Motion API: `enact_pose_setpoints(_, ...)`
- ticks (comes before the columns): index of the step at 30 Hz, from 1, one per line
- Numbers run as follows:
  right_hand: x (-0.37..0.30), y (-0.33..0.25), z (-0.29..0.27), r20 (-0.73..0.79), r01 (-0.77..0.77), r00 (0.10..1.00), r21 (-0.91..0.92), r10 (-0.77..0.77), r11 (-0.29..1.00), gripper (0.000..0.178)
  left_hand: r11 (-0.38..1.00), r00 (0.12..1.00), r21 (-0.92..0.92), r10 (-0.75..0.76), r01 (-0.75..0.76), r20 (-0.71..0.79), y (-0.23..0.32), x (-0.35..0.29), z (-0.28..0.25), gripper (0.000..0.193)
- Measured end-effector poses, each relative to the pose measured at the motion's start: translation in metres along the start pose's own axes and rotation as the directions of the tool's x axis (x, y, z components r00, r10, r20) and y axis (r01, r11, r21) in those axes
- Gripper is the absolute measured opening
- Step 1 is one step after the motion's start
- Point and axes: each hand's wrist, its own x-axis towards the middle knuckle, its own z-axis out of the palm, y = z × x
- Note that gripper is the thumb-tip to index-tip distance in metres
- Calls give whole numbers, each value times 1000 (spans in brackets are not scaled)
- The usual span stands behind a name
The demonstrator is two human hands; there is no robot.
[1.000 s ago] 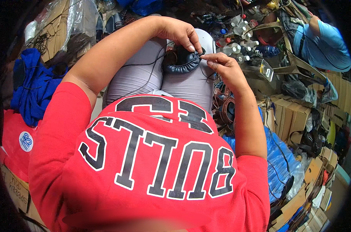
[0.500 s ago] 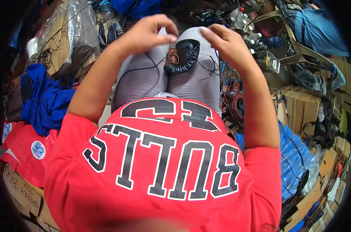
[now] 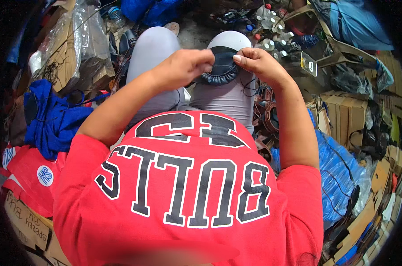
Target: The recorder is hand-stitching or sewing a black leather shoe component using a needle and thread.
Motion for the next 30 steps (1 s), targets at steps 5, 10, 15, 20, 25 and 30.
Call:
enact_pose_setpoints(5, -6, 11, 1, 6, 38, 999, 86, -39, 996, 28, 960, 967, 122, 240, -250, 90, 29, -16, 16, 9)
enact_pose_setpoints(10, 7, -13, 28, -162, 53, 984, -107, -70, 993, 22, 963, 974, 149, 227, -227, 13, 17, -16, -28, 16)
enact_pose_setpoints(15, -19, -41, 47, -360, 66, 900, -444, -245, 894, 19, 974, 991, -212, 52, -78, -126, -15, 20, -50, 17)
enact_pose_setpoints(20, -36, -54, 54, -293, 101, 852, -722, -435, 685, 18, 933, 963, -339, -25, 119, 268, -30, 54, -34, 26)
enact_pose_setpoints(25, -38, -57, 53, -186, 113, 812, -880, -553, 461, 19, 885, 910, -410, -35, 220, 413, -38, 66, -36, 28)
enact_pose_setpoints(30, -37, -55, 51, -249, 70, 899, -732, -361, 678, 20, 841, 883, -483, 14, 243, 469, -42, 73, -37, 31)
